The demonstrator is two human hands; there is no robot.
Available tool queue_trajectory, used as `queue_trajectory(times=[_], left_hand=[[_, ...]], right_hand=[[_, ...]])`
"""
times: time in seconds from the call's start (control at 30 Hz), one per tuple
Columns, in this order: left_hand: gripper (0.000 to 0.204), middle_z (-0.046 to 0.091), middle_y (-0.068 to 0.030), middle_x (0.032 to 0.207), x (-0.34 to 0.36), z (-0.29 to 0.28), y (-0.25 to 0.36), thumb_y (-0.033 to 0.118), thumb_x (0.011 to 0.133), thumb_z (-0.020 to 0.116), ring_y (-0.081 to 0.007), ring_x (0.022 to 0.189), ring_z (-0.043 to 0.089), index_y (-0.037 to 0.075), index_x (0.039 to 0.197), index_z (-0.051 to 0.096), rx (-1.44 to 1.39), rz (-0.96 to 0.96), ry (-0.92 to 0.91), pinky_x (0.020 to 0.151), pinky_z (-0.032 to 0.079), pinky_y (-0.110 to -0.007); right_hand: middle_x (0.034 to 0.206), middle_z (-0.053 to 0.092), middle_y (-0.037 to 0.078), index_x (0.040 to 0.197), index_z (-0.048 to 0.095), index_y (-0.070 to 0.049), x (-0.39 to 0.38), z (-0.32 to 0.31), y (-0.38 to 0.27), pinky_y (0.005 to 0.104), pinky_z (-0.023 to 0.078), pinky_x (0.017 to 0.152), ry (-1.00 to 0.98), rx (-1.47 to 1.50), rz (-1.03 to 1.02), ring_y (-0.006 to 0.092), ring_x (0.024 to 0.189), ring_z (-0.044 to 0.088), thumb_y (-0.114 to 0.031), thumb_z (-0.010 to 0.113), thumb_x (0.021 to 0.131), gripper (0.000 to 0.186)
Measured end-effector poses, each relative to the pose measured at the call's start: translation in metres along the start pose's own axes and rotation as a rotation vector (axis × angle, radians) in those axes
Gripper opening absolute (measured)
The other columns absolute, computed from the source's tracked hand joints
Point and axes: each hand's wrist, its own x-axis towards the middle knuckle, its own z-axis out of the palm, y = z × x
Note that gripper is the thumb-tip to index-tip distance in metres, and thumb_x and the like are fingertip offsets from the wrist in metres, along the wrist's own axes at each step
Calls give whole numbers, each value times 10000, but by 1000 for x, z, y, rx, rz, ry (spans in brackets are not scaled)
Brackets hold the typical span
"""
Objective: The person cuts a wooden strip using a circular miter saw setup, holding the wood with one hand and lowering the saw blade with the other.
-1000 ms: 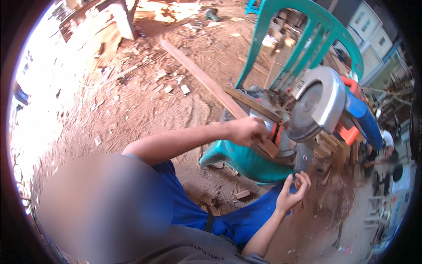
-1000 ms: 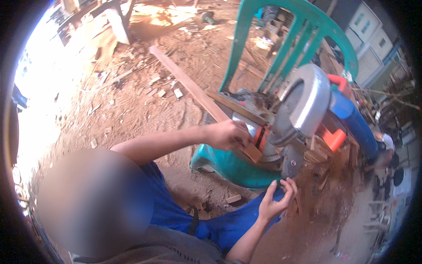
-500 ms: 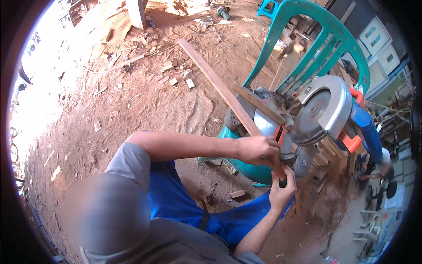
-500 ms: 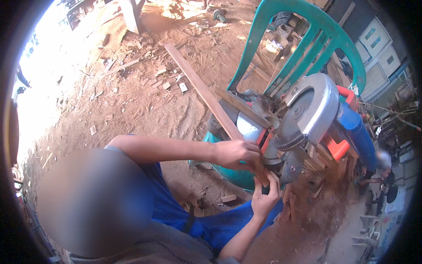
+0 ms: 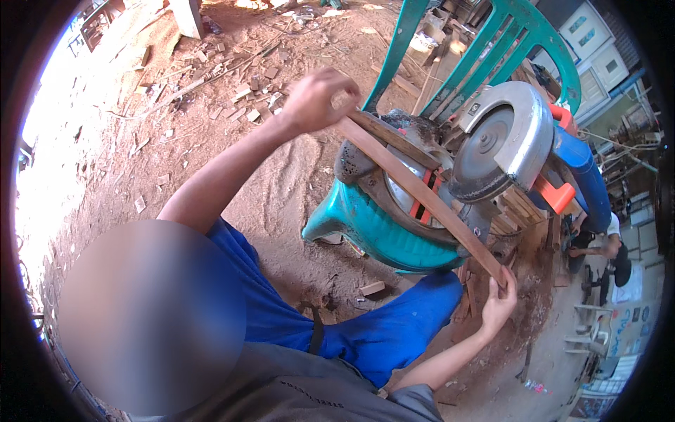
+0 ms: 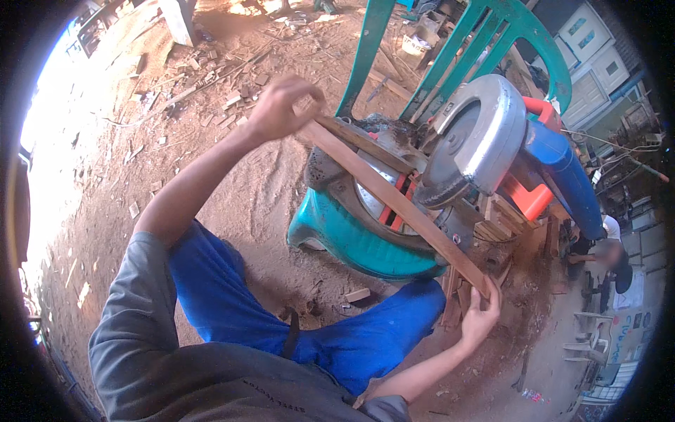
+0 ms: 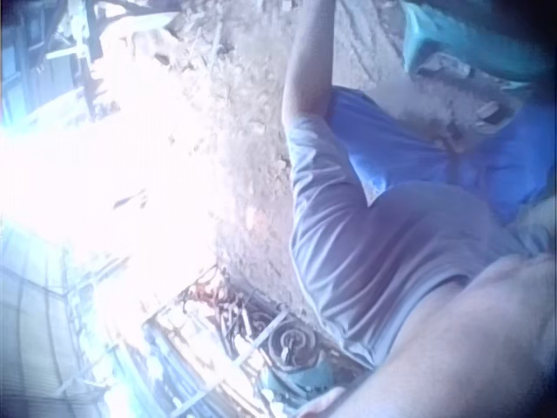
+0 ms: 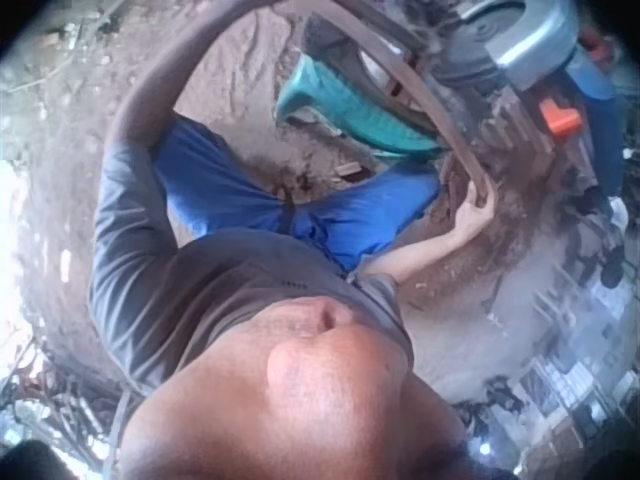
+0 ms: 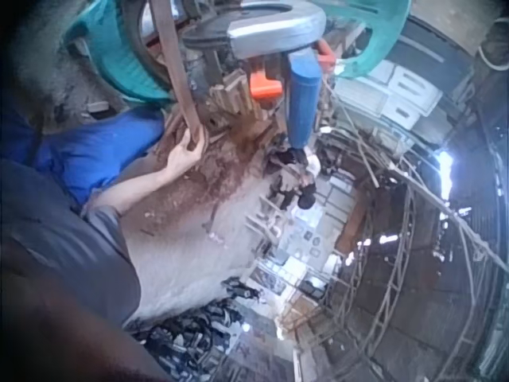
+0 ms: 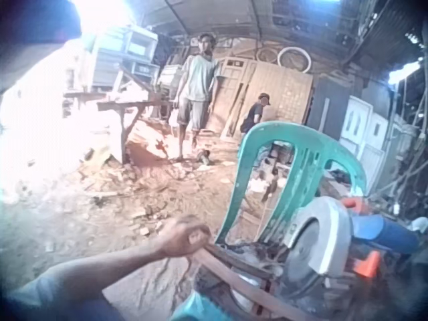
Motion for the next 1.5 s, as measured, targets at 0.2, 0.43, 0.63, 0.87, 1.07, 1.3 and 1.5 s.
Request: queue_trajectory(times=[0.2,0.43,0.63,0.87,1.07,1.3,1.5], left_hand=[[298,742,-129,1035,-20,-21,-70,275,947,652,-246,935,705,55,1145,692,165,-641,27,876,549,-395],[407,757,-86,934,-33,-48,-85,348,1075,502,-117,757,682,-12,1110,690,-668,-1157,-466,639,570,-210],[360,746,-48,894,-39,-48,-91,312,1067,527,-85,688,631,1,1052,709,-701,-1064,-560,621,523,-206],[266,624,12,863,-58,-38,-129,267,1039,587,-109,739,560,40,1157,659,-752,-1042,-623,674,492,-253],[253,582,38,770,-60,-33,-132,263,1026,607,-39,606,518,33,1109,673,-802,-1055,-538,525,405,-192],[234,603,32,821,-57,-27,-147,229,992,658,-54,652,540,37,1126,668,-829,-913,-522,582,453,-210],[317,660,9,1037,-61,-38,-160,230,973,675,-85,875,600,74,1247,639,-939,-875,-600,724,503,-254]], right_hand=[[1523,447,184,1312,643,-35,-4,4,-7,475,435,1103,36,-114,9,361,1379,481,-82,704,902,418],[1528,438,208,1269,675,-59,-3,18,-12,504,399,1120,171,-247,-78,364,1419,431,-259,782,888,444],[1387,552,231,1215,676,-12,9,34,-9,491,423,1082,388,-346,-51,383,1313,520,-274,799,875,447],[1330,568,244,1265,608,13,-6,68,-20,470,402,1085,470,-287,-150,397,1259,528,-319,816,840,578],[1494,446,265,1317,588,3,-5,56,-11,495,380,1137,401,-200,13,417,1362,464,-344,795,867,605],[1384,567,227,1119,699,-14,34,71,-45,550,307,1160,418,-265,-203,411,1331,494,-394,795,849,476],[1167,686,154,1113,697,-64,50,112,-63,685,210,1130,136,-300,-210,338,1237,581,-427,698,916,413]])
